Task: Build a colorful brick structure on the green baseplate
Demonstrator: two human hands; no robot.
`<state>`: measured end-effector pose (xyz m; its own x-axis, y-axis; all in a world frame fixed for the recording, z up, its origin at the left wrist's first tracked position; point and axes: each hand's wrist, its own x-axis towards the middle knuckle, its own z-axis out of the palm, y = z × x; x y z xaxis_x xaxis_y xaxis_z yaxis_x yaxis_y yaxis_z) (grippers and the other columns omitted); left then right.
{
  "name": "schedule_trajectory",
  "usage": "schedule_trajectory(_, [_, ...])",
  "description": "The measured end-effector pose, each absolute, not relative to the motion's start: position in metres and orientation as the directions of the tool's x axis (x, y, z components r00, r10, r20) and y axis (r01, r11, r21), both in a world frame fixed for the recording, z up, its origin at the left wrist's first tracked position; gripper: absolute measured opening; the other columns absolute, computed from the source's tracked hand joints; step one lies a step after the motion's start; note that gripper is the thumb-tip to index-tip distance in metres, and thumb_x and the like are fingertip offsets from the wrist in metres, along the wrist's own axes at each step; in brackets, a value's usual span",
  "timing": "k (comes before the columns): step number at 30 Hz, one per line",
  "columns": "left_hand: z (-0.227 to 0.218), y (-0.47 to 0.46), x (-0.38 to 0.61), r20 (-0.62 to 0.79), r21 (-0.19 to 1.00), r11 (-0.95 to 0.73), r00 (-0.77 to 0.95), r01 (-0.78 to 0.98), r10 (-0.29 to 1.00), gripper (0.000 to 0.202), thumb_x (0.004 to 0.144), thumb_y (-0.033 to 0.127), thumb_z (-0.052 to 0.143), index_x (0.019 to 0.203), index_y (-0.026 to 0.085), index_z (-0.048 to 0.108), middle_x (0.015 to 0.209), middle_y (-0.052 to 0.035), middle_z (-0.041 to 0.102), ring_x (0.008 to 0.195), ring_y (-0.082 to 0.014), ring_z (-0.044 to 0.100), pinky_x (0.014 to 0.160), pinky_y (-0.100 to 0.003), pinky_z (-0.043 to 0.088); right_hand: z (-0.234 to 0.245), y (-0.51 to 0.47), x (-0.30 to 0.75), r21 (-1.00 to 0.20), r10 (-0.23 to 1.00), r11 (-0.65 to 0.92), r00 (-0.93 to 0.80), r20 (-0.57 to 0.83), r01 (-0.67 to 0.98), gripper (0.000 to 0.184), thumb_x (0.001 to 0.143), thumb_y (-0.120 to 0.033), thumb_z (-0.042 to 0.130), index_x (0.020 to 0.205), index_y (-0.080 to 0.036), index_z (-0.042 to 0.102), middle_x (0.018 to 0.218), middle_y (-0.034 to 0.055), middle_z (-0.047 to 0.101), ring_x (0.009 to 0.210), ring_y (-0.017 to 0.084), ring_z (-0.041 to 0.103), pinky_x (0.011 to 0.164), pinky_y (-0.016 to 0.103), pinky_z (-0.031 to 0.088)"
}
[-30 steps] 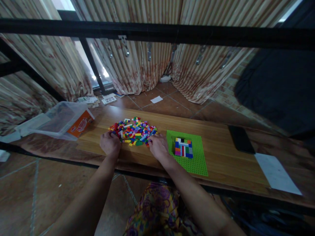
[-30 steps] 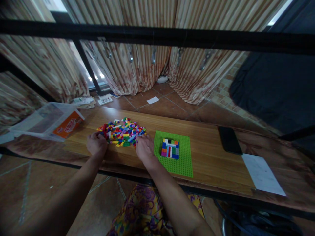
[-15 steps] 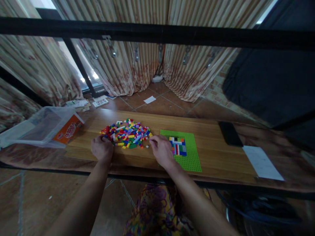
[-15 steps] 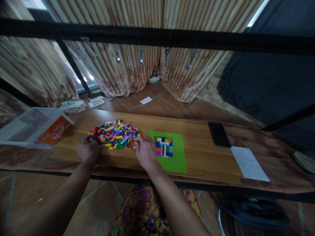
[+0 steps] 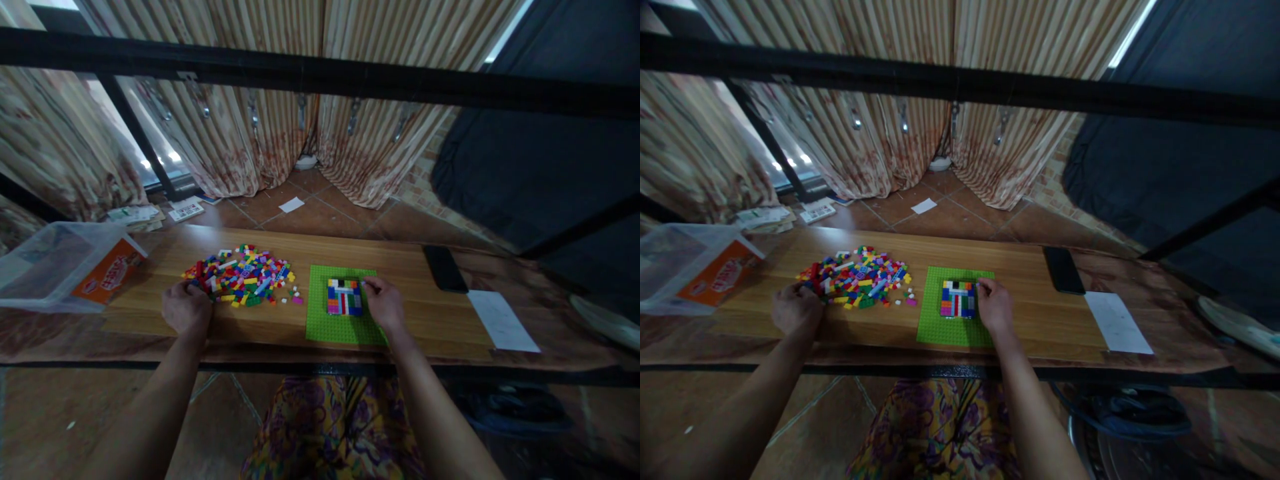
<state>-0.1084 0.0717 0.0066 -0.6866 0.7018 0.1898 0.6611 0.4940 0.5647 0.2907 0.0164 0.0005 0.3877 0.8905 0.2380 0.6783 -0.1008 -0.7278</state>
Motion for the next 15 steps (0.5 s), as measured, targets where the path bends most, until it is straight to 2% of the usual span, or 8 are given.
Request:
schedule_trajectory(10, [0.001, 0.074, -0.112, 0.197, 0.548, 0.505, -0.69, 0.667, 0.697, 0.037, 0.088, 0.023, 0.044, 0.113, 0.01, 0.068, 0.114, -0.021, 0.061, 0.106, -0.0326, 0.058, 0.09, -0.045, 0.045, 0.003, 0.02, 0.288, -0.679, 0.947, -0.017, 0.23, 0.225, 0.734, 0.029, 0.086, -0.031, 0.05, 0.099, -0.021, 0.074, 0.099, 0.009, 0.072, 0.091, 0.022, 0.066, 0.089, 0.04, 0.051])
schedule_trajectory(15, [-0.002, 0.075, -0.114, 0.211, 0.547, 0.498, -0.687, 0.673, 0.696, 0.036, 0.087, 0.025, 0.044, 0.11, 0.012, 0.069, 0.11, -0.0194, 0.061, 0.102, -0.0311, 0.059, 0.087, -0.044, 0.045, 0.001, 0.021, 0.296, -0.732, 0.958, -0.023, 0.225, 0.179, 0.681, 0.028, 0.087, -0.032, 0.05, 0.098, -0.023, 0.074, 0.102, 0.008, 0.072, 0.094, 0.022, 0.066, 0.09, 0.042, 0.05])
